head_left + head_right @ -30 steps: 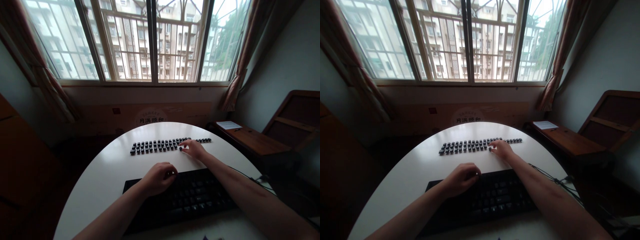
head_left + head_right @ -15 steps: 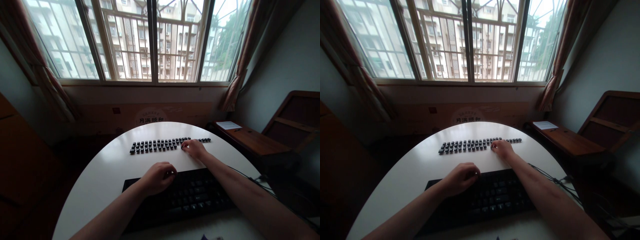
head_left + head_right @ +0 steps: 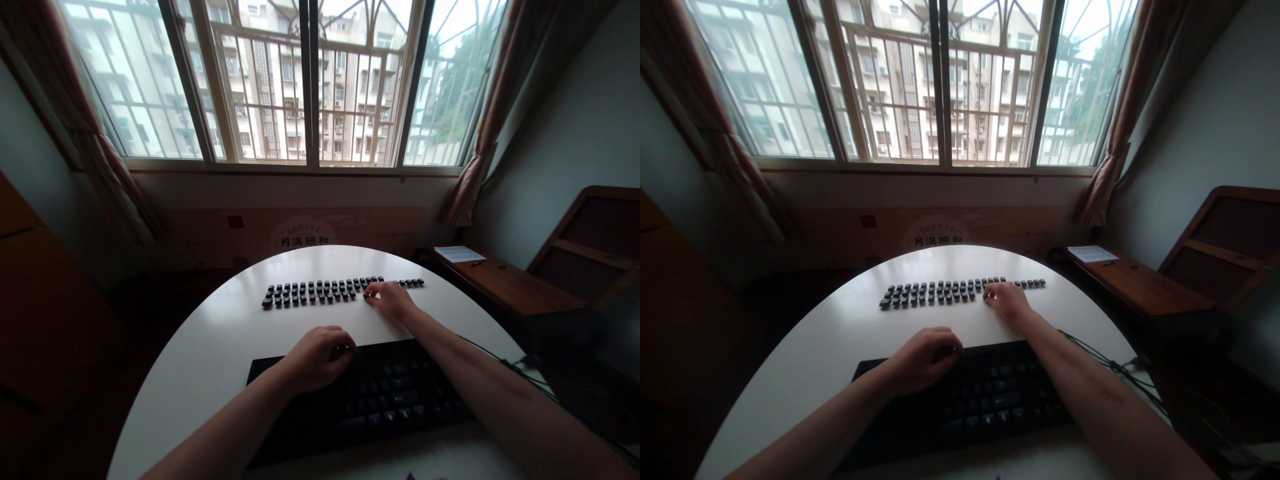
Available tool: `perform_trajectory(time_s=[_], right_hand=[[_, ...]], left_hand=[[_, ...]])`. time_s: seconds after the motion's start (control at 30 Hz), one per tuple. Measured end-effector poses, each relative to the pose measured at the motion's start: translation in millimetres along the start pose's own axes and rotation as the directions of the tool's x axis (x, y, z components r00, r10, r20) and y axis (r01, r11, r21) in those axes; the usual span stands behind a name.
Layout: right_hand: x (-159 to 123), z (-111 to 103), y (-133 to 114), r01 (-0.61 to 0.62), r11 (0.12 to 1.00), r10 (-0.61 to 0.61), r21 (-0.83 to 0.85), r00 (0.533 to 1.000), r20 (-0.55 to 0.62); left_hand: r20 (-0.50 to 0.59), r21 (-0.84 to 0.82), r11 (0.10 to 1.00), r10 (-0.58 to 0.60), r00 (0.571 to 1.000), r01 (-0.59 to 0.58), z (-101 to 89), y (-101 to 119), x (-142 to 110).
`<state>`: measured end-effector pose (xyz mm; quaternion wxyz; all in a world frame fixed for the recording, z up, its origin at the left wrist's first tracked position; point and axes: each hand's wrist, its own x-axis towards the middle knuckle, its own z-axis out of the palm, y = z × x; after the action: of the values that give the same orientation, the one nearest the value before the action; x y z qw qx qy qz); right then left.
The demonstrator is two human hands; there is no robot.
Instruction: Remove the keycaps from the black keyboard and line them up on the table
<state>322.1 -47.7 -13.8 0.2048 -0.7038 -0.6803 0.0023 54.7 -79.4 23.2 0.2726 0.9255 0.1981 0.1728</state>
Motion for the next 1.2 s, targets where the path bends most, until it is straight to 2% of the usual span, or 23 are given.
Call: perform_trajectory(time_s=[0.4, 1.2], right_hand=[[4, 10, -6, 0.014, 1.000, -0.014, 0.003, 1.000, -0.009], [4, 14, -4, 0.075, 0.997, -0.075, 0.001, 0.997, -0.012]], left_hand=[[0.009, 0.021, 1.000, 0.007, 1.000, -0.007, 1.0, -1, 0], [0.014, 0.046, 0.999, 0.003, 1.000, -0.004, 1.3, -1, 0]])
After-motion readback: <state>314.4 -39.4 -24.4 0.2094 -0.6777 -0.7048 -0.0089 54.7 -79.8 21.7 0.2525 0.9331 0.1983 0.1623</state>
